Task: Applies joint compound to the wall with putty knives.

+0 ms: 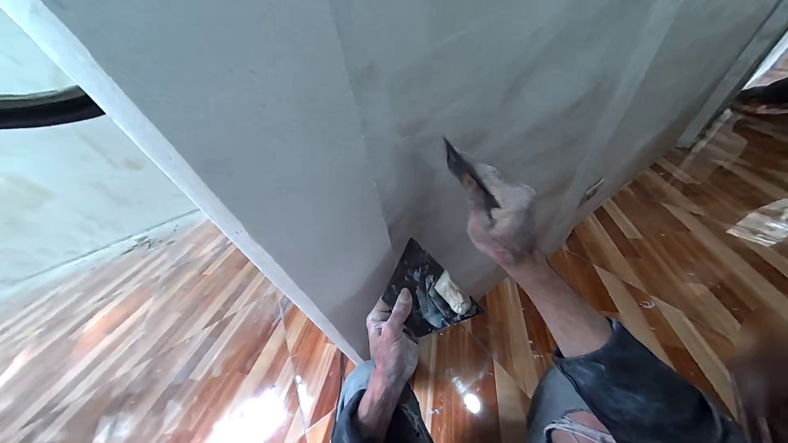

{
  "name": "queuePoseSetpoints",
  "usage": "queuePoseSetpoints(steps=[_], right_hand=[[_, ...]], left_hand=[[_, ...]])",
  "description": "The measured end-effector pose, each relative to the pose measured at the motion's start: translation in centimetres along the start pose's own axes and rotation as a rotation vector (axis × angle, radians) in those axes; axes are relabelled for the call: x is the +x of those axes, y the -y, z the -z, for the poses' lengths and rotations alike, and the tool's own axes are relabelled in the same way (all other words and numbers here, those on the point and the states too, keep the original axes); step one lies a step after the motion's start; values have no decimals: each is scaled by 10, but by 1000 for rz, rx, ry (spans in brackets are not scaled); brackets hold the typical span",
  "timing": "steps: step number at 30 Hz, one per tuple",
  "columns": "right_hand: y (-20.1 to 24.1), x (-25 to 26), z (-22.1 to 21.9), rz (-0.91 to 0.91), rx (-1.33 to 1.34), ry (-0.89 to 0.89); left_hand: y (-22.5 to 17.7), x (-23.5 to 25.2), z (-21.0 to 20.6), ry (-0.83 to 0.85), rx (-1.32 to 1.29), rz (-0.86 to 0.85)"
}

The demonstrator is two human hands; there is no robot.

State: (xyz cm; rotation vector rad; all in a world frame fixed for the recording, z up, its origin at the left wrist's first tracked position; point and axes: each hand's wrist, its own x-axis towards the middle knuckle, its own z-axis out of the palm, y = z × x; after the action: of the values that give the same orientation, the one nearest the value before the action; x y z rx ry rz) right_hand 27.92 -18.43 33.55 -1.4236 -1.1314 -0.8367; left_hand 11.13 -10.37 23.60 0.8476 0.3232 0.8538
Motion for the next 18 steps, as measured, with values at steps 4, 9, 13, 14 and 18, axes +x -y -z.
queuePoseSetpoints(steps=[4,9,13,14,18], right_hand=[[19,28,-32,201,-286,86],[19,16,-73,167,-423,167],[15,-9,-67,169,-376,206],[15,-11,-56,136,-340,231],[0,10,-17,-212,-313,175]], left_hand=[[1,0,13,-33,17,-7],[-3,5,29,-21,1,-16],[-3,6,34,-19,22,-36],[-3,5,33,-25,25,-31],[-1,0,33,-29,8,-20]])
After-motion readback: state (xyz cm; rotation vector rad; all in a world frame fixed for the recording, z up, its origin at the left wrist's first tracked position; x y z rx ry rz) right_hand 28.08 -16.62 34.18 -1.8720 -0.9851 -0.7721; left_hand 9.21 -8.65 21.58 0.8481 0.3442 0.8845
